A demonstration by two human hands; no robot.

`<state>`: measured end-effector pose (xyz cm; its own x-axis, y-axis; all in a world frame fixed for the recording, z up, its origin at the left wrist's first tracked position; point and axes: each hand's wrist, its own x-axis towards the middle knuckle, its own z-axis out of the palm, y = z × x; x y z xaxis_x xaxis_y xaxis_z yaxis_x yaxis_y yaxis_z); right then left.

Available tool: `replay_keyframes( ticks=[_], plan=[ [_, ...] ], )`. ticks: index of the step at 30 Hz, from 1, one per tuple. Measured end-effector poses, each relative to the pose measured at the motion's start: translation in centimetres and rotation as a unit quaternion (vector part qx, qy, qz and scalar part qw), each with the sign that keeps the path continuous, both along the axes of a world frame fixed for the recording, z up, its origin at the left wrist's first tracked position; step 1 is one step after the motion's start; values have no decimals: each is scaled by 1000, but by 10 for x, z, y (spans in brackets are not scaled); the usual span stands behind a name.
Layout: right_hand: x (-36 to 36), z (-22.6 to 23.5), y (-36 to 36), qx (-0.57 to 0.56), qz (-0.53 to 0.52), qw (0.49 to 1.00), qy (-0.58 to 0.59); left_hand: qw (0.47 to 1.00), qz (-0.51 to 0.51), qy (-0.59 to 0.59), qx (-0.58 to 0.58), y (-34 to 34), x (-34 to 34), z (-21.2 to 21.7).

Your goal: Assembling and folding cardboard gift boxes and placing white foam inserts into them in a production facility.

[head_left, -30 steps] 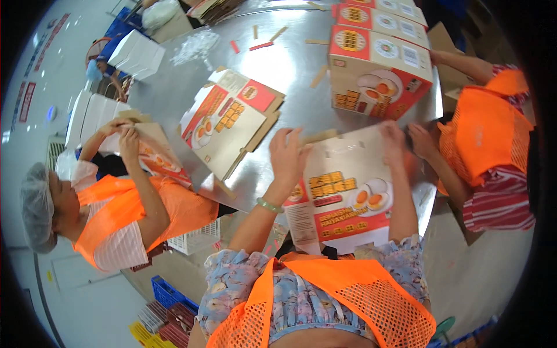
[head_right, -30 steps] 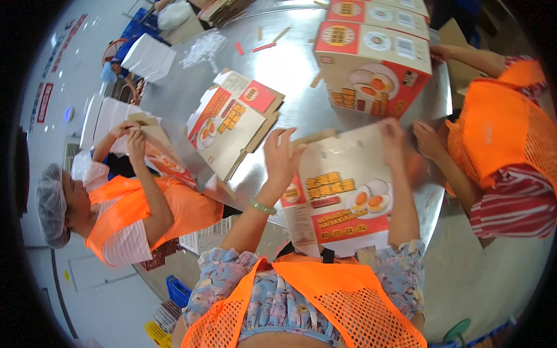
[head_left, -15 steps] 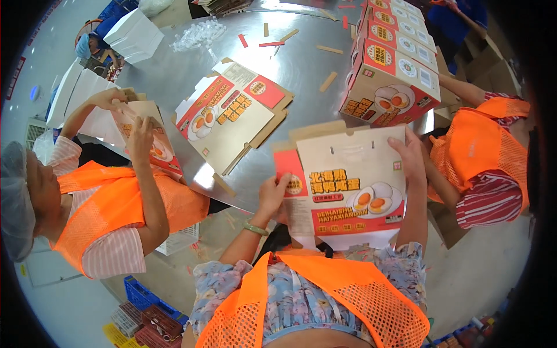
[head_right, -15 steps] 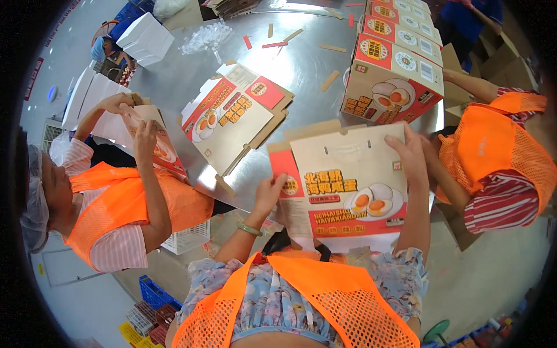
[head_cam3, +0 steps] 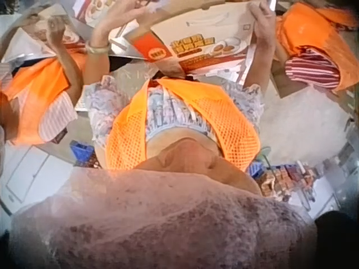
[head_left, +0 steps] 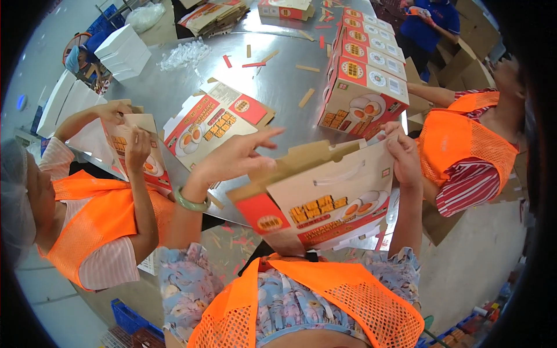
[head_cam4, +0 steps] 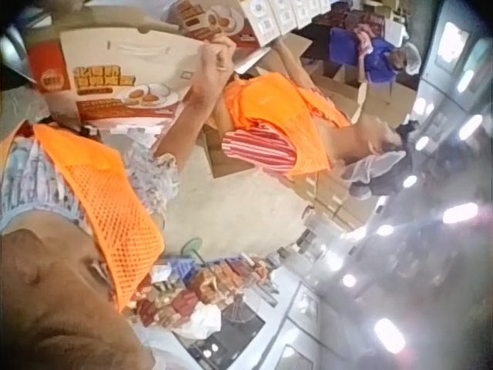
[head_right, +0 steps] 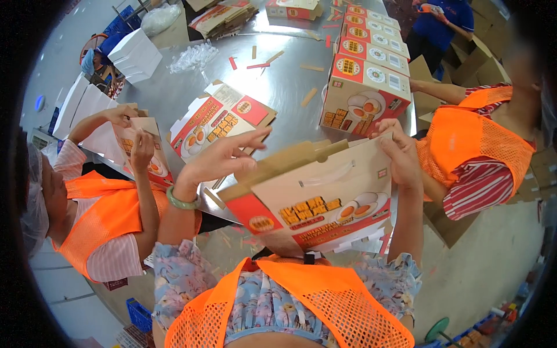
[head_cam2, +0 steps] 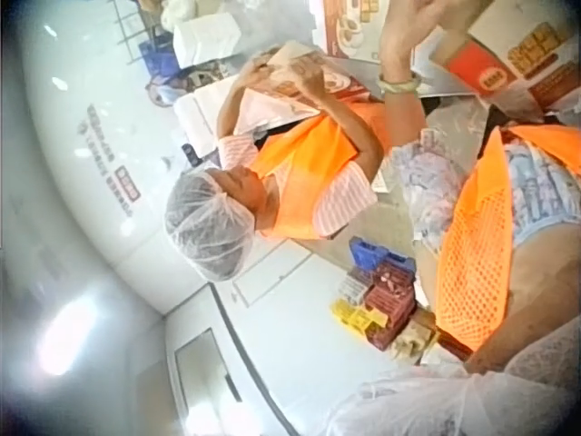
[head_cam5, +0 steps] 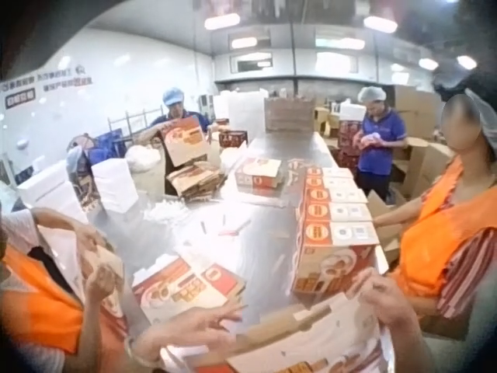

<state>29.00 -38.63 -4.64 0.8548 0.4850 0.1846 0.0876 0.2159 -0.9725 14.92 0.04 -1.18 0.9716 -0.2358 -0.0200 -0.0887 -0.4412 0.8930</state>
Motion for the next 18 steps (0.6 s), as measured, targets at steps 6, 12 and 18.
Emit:
replay_keyframes(
  ticks=[6, 12, 18],
  plan=[
    [-13, 51, -13, 130, 19, 991, -28, 984, -37, 161, -68, -35, -12, 106],
    [11, 65, -25, 153, -14, 977, -146, 895, -202, -290, 271, -69, -30, 130],
    [18, 18, 7, 81, 47, 995, -34, 670, -232, -595, 378, -95, -18, 94]
  ],
)
